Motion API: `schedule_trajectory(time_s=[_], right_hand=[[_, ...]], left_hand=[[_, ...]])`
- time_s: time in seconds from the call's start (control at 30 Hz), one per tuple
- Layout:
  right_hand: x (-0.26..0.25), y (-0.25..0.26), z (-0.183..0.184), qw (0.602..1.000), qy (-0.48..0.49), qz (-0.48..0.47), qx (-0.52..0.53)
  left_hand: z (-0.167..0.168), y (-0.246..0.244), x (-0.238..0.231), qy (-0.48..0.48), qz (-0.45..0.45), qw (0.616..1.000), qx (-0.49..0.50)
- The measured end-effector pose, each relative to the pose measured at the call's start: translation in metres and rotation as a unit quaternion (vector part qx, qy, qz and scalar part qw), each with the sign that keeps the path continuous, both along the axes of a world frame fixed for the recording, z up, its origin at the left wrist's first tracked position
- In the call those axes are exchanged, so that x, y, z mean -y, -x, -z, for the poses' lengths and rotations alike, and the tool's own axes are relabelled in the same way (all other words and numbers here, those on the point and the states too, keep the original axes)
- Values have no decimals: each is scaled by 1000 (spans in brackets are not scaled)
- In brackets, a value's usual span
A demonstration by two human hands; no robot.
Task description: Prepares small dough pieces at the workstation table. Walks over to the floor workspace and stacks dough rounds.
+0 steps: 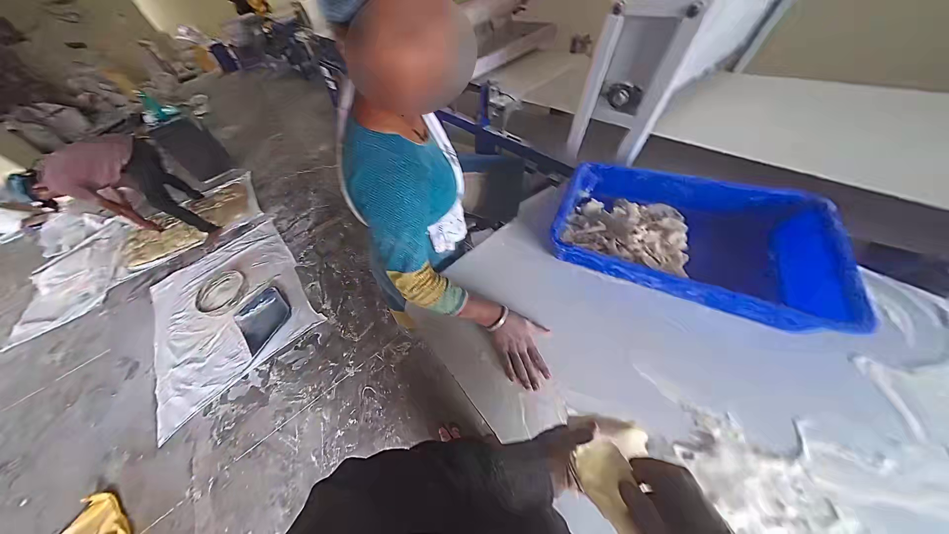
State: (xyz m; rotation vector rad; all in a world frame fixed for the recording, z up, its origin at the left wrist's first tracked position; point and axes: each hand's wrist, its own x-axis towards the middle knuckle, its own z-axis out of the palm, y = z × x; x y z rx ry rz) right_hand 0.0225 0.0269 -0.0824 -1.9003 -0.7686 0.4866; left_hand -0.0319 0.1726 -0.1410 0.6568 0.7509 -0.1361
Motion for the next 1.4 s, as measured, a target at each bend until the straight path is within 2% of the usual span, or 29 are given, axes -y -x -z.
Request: schedule_trajectory(time_s=[0.13, 0.17, 0.23, 0.27, 0.33, 0.37, 0.47, 0.53, 0.6, 0.67, 0.73, 0.8, 0.93, 1.0, 1.07, 1.17, 1.27, 1.33, 1.4], right_hand=[[-17, 5, -31, 977, -181, -7, -112], [-18, 4, -36, 968, -211, -16, -133], [-23, -5, -36, 968, -216, 0, -127], [-24, -10, -29, 977, -183, 21, -108], [-23, -17, -8, 994, -39, 72, -69], [-20, -20, 0, 994, 25, 91, -53], [5, -20, 30, 980, 80, 182, 22], [34, -23, 53, 948, 152, 274, 61], [65, -30, 85, 894, 275, 348, 58], [84, -39, 120, 847, 352, 395, 55], [79, -47, 133, 829, 371, 414, 69], [55, -53, 131, 852, 357, 378, 67], [-4, -44, 140, 921, 306, 205, 128], [-17, -43, 154, 932, 278, 132, 193], [-12, -59, 161, 929, 277, 113, 218], [30, -98, 154, 909, 320, 161, 213], [91, -127, 149, 869, 371, 260, 202], [131, -132, 144, 837, 384, 347, 179], [167, -120, 122, 809, 391, 423, 115]], left_hand=[[-7, 4, -3, -38, 3, 999, 36], [-7, 8, -2, -46, -2, 998, 51], [2, 9, -9, -16, 3, 990, 142], [4, 9, -13, 10, 9, 986, 167], [-5, 10, -16, 45, 9, 992, 121], [-9, 11, -17, 32, 25, 995, 86], [-3, 14, -16, -57, 47, 997, 9], [2, 14, -18, -90, 28, 995, -27], [6, 16, -23, -99, 9, 994, -40], [9, 19, -28, -100, -2, 994, -43], [12, 18, -30, -103, -5, 993, -58], [14, 17, -29, -107, 1, 992, -71], [16, 10, -24, -119, 13, 990, -68], [14, 7, -22, -129, 17, 990, -61], [10, 6, -23, -143, 17, 988, -55], [6, 5, -24, -166, 14, 984, -60], [11, 8, -31, -180, 10, 982, -52], [12, 11, -35, -181, 3, 982, -46], [13, 12, -38, -185, -9, 982, -45]])
